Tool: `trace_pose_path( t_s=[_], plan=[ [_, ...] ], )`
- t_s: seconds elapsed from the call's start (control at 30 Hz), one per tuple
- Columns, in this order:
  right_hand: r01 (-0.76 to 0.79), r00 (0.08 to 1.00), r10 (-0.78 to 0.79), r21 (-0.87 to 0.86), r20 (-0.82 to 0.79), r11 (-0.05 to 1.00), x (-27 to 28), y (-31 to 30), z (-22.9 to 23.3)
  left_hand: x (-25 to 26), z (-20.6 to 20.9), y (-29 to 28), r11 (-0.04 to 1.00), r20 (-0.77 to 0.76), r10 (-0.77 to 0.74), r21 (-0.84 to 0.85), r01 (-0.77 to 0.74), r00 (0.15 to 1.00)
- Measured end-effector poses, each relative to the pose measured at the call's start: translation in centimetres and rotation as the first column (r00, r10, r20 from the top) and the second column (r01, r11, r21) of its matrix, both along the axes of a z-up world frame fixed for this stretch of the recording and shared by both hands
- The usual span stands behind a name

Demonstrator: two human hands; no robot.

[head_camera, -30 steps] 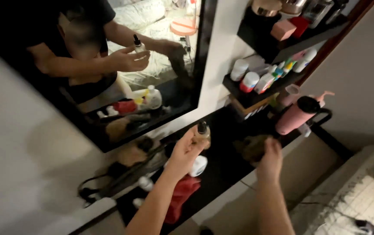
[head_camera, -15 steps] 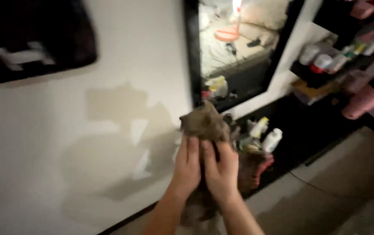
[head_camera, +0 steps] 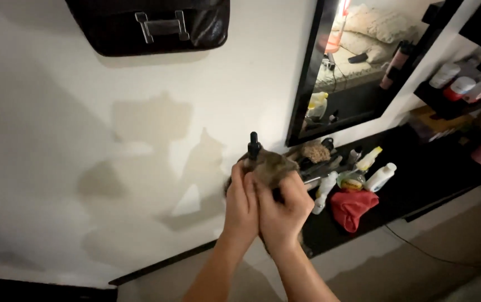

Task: Cleaning hair tools and organizing cosmetic products on a vanity shelf.

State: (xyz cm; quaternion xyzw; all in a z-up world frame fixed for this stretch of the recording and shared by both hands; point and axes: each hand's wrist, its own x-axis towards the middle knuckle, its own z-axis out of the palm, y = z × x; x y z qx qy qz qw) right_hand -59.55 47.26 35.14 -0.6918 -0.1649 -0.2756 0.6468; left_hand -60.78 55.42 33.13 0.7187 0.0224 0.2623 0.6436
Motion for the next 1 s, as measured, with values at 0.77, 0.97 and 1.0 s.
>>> trace_pose_path(
  t_s=[0.77, 0.97, 1.0],
  plan=[
    [-0.120, 0.810, 0.250, 0.268, -0.530, 0.956, 1.5, -2.0, -6.1, 2.5, -3.9, -0.1, 0.921, -0.047, -0.088, -0.384, 0.063, 0.995],
    [-0.113, 0.962, 0.193, 0.361, -0.193, 0.926, 3.2, -2.4, -8.2, 1.6, -1.6, 0.1, 0.982, -0.065, -0.107, -0.164, 0.096, 0.992],
    [-0.171, 0.931, 0.288, 0.428, -0.225, 0.887, 3.3, -2.8, -8.1, 1.6, -1.4, 0.6, 0.980, -0.060, -0.177, -0.099, 0.171, 0.982]
  ],
)
